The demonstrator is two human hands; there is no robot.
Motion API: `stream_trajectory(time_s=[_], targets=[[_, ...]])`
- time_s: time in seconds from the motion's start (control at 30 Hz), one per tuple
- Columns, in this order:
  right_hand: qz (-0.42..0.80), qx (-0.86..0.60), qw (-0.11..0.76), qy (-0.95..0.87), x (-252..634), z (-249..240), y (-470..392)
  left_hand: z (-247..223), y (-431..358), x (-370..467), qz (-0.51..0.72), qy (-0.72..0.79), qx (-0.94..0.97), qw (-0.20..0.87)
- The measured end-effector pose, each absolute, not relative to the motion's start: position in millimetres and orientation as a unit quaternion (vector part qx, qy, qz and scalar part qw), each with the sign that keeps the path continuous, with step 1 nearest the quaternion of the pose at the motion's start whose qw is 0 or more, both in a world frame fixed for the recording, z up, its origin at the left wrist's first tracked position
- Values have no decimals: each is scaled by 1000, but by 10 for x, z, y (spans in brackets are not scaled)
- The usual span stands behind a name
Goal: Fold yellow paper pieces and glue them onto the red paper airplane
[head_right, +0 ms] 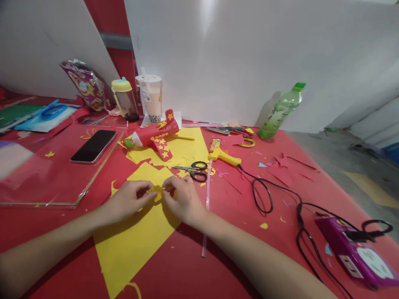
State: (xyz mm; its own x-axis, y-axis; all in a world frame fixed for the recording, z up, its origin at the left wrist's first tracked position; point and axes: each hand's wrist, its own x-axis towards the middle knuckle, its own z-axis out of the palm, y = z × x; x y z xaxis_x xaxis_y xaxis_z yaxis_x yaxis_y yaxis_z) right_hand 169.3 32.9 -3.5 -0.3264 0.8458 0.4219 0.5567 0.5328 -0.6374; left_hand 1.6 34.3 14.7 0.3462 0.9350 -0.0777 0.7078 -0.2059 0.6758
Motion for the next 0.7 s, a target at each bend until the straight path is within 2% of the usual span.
stream_trajectory(time_s=[0.33, 0.7], targets=[[195, -468, 247, -826, 1709, -82, 372, 101, 378, -22, 151, 492, 833, 206], [126, -452, 262, -843, 1736, -176, 433, -45, 417, -23, 156, 476, 856, 129]])
